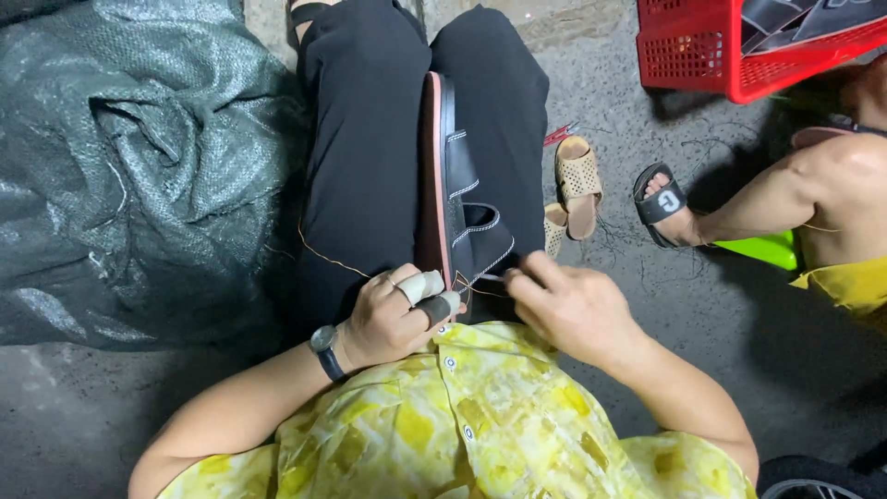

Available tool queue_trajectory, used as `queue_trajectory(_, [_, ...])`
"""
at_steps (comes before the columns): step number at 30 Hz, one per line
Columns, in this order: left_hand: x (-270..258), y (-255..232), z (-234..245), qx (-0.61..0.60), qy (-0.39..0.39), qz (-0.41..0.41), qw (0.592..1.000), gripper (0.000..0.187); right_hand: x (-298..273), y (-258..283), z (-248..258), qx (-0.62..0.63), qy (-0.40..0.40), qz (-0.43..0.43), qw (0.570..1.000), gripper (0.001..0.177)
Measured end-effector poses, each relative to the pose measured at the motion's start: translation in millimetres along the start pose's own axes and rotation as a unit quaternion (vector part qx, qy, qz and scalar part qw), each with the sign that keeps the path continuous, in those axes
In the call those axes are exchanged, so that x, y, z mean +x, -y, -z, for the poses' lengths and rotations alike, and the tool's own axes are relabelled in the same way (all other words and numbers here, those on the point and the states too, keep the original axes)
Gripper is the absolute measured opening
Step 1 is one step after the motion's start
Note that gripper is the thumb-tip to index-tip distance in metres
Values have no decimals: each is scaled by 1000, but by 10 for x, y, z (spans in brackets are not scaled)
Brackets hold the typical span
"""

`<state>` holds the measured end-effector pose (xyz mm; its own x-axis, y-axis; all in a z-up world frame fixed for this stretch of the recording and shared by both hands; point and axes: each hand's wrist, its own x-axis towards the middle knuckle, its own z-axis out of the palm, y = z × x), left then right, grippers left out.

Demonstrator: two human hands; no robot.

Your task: Hand-stitching the sole of a sandal to its upper part using a needle and thread.

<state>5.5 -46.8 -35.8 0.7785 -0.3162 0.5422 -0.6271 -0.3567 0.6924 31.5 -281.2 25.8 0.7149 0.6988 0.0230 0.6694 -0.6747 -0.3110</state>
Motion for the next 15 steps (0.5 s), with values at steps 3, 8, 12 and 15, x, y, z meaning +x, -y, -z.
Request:
queue_trajectory(3, [-38,1,-41,10,-16,3,1000,6,30,25,73,-19,-19,-10,1000,8])
queue_trajectory(8, [-71,4,-22,27,-10,-17,999,8,46,88,-105,-4,-29,15,999,11])
queue_trajectory(12, [-35,2,55,-9,5,-27,1000,9,-194,-26,190,93,-41,-59,993,21])
queue_trajectory(15, [4,-17,283,23,106,28,994,26,-475,-408,612,-15,-131,-207,969,20])
